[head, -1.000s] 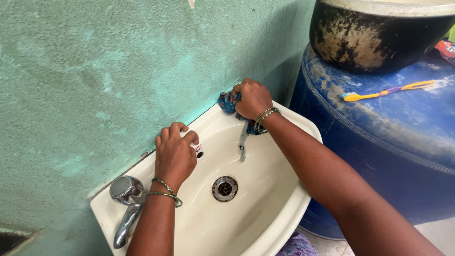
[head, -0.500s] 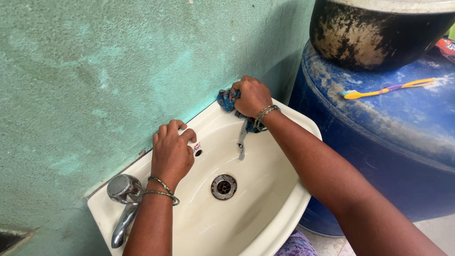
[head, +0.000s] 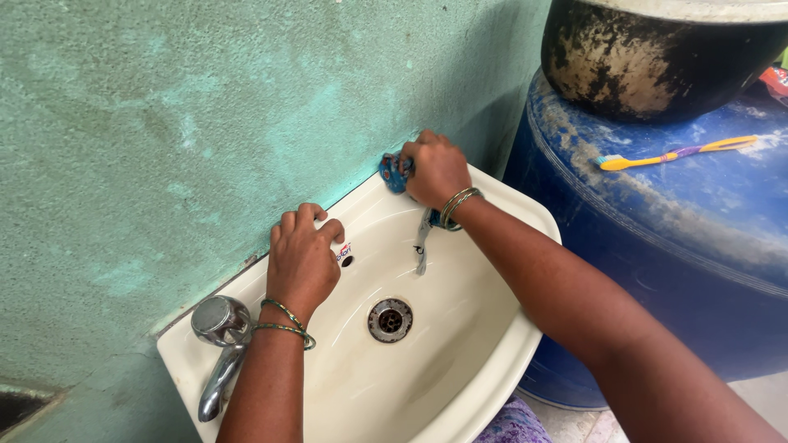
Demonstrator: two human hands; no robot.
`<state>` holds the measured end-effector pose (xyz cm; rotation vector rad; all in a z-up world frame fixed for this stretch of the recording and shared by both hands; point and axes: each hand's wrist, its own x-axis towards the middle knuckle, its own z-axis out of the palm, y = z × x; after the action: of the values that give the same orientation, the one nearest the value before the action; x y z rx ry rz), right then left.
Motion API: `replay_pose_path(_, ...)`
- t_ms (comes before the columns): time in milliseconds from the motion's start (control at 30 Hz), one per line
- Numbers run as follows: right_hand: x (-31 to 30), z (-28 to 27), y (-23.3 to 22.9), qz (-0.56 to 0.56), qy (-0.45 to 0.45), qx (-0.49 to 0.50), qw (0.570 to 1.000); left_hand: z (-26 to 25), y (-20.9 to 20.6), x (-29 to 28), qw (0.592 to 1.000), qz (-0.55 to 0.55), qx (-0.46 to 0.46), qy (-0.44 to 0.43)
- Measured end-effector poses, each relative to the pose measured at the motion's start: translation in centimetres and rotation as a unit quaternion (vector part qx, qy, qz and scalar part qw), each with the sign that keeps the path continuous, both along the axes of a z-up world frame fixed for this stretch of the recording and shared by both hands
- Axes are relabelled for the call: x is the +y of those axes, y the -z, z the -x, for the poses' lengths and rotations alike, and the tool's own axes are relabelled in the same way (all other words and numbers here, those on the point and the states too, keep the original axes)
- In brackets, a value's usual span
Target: The person cleans a sink and its fixtures by wiping the edges, the basin, and the faucet with a cloth.
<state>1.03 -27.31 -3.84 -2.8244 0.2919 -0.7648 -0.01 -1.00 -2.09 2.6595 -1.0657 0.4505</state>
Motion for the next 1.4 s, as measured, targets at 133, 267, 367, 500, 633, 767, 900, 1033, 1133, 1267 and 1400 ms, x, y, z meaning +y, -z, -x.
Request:
replay_pose_path(133, 2.6, 1.1, 0.2, 0.065, -0.068, -0.045, 0.995, -0.4, 0.0, 0.1, 1.000, 0.029, 0.007, 0.001)
replay_pose_path(267, 6.4, 2.9, 0.1, 0.053, -0.241, -0.079, 0.966, -1.0, -0.1, 0.5, 0.995, 0.098, 0.005, 0.005)
replay_pose_path(367, 8.4, 3.7, -0.4, 0.040, -0.338, -0.096, 0.936, -0.9, -0.1, 0.6, 0.990, 0.138, 0.001, -0.011)
replay_pose_path(500, 7.9, 3.3, -1.2, 0.031, -0.350, -0.067, 0.934, -0.8, -0.1, 0.6, 0.990, 0.137, -0.009, -0.024)
replay_pose_path(633, 6.8, 2.0, -1.3, 0.040, -0.270, -0.035, 0.962, -0.9, -0.1, 0.8, 0.991, 0.129, -0.022, -0.018)
replay_pose_path(767, 4.8, 0.4, -0.8, 0.031, -0.167, 0.004, 0.985, -1.0, 0.1, 0.8, 0.991, 0.128, -0.023, -0.020)
replay_pose_path(900, 1.4, -1.0, -0.1, 0.062, -0.046, -0.040, 0.996, -0.9, 0.1, 0.8, 0.991, 0.129, -0.013, -0.027)
replay_pose_path(1033, -1.0, -1.5, 0.3, 0.072, 0.037, -0.049, 0.995, -0.9, 0.0, 0.6, 0.992, 0.119, -0.020, -0.029)
replay_pose_path(1133, -1.2, -2.0, 0.6, 0.071, 0.044, -0.051, 0.995, -0.9, 0.2, 0.3, 0.992, 0.118, -0.033, -0.027)
replay_pose_path(1267, -1.8, -2.4, 0.9, 0.062, 0.023, -0.051, 0.997, -0.8, 0.3, 0.4, 0.992, 0.112, -0.043, -0.031)
replay_pose_path(1400, -2.3, -2.3, 1.3, 0.045, 0.010, -0.046, 0.998, -0.7, 0.4, 0.2, 0.993, 0.097, -0.052, -0.033)
